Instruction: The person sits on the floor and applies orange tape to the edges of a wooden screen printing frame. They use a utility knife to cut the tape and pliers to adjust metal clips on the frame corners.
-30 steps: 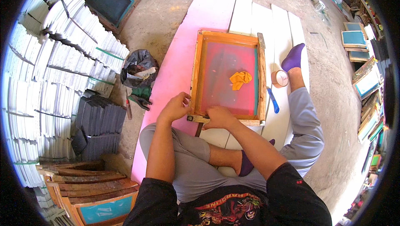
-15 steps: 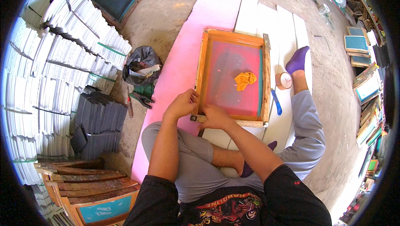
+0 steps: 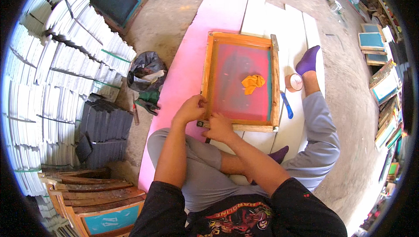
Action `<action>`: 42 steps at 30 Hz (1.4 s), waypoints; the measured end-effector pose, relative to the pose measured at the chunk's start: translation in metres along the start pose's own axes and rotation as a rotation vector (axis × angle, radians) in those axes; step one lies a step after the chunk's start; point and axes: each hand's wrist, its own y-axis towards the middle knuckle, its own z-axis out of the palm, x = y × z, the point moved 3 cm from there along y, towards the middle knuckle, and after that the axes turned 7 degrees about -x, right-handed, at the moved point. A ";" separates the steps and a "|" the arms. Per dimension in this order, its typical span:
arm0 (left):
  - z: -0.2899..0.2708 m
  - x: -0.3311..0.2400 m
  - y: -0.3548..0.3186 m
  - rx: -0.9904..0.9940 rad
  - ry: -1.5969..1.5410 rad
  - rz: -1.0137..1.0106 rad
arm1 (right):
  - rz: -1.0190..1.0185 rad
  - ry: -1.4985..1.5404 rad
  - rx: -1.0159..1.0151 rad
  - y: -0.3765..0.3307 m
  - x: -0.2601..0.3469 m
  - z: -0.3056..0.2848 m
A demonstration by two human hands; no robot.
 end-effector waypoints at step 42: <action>0.035 -0.049 -0.056 -0.129 0.778 0.490 | -0.106 -0.806 0.014 -0.119 -0.135 -0.098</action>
